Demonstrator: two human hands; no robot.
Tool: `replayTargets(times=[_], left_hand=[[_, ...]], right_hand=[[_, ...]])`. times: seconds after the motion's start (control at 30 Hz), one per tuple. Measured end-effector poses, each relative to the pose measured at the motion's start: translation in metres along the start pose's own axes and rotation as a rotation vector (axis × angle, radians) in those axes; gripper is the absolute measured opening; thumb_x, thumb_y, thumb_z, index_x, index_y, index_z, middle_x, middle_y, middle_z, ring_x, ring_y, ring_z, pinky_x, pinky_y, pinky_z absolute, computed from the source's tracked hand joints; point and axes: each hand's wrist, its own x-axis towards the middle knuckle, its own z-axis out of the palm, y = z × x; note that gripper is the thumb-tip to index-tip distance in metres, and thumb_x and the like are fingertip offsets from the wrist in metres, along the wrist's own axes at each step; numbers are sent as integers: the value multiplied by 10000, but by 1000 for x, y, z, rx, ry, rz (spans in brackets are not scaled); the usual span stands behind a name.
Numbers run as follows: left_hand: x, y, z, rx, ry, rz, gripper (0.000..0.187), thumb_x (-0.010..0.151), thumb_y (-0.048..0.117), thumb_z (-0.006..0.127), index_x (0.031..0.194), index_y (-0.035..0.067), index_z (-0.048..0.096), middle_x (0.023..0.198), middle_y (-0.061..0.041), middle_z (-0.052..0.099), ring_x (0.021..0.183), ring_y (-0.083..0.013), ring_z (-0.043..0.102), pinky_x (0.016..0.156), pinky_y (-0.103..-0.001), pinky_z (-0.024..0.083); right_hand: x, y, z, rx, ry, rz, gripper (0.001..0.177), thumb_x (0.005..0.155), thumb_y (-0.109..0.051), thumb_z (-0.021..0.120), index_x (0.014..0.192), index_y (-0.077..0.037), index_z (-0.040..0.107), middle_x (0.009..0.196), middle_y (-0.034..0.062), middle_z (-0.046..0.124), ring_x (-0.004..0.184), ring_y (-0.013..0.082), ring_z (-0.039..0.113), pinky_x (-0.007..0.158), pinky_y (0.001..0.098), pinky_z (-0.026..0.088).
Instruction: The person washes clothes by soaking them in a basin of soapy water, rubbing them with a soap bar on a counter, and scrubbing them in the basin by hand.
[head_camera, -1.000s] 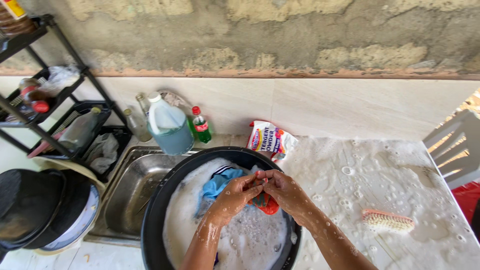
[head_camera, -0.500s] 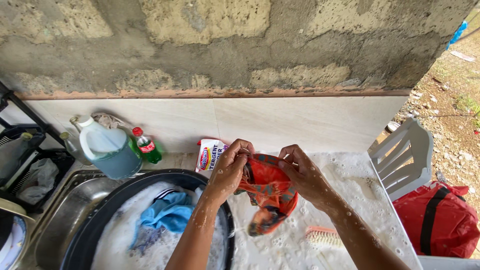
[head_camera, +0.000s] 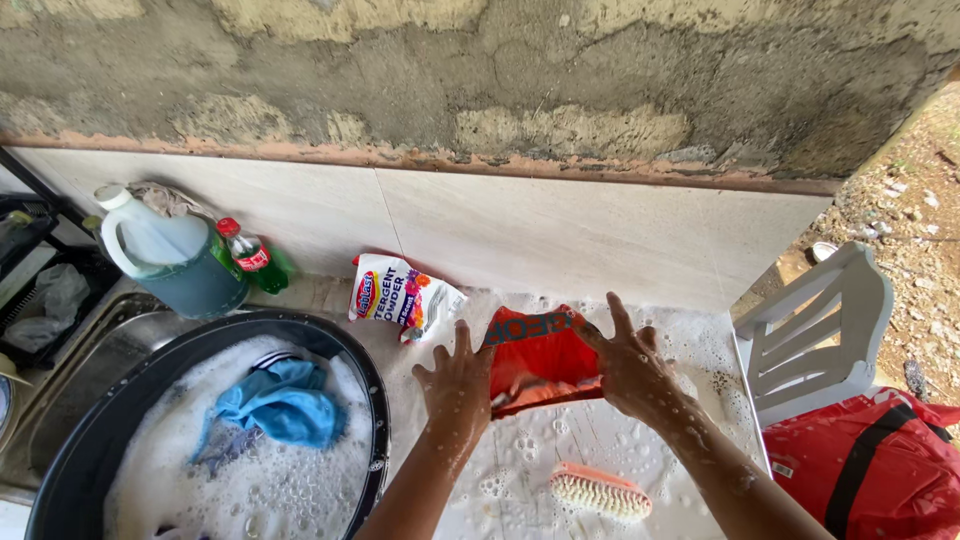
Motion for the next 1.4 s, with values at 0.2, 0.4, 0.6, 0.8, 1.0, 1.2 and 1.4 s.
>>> replayTargets(times=[0.2,0.4,0.6,0.8,1.0,1.2,1.4], left_hand=[[11,12,40,10,-169,-214,943,793,125,839,1539,380,322,1657,-78,26,1359,-351,400,1026,-701,370],[1,0,106,-40,333,-209,645,858,110,736,1410,304,466,1633,-135,240,1114,-289,559,783,-567,431],[-14,-12,138,-134,-48,-250,633,855,70,735,1425,267,542,1634,-144,252,1180,-321,549,832,-571,436],[16,-34,116,-404,237,-193,347,780,44,782,1055,254,794,1380,-80,597,1113,-262,680,956,-418,538],[80,-36,-1,-228,86,-78,205,869,154,751,1057,232,771,1159,-34,736,977,-232,750,854,-382,599],[99,-33,-51,-295,210,-7,305,861,31,692,1075,224,792,1040,-96,748,951,-308,717,808,-422,571],[96,-62,17,-604,558,301,341,893,-82,595,1041,146,801,1056,-111,771,872,-255,767,846,-354,617]], right_hand=[[14,13,41,19,36,-187,1036,678,143,685,1544,-312,342,1650,233,-68,1145,322,625,1125,662,352],[-2,7,55,209,231,-107,866,802,117,588,1486,-385,410,1727,137,44,1096,382,610,877,545,620],[-2,15,119,27,-69,54,693,872,-12,613,1422,-420,505,1682,42,32,1331,432,461,947,768,454],[29,45,126,129,-51,62,554,939,6,491,1308,-376,650,1679,59,224,1260,390,571,788,405,711],[63,29,13,166,183,-162,359,978,-86,536,1099,-305,794,1319,-7,716,935,203,741,781,309,642],[57,1,-89,247,-126,97,458,950,-7,564,1207,-309,792,1051,59,799,651,141,658,624,319,545],[4,0,-18,377,75,72,346,1044,-146,493,1239,-281,745,1121,47,757,487,201,607,439,384,593]])
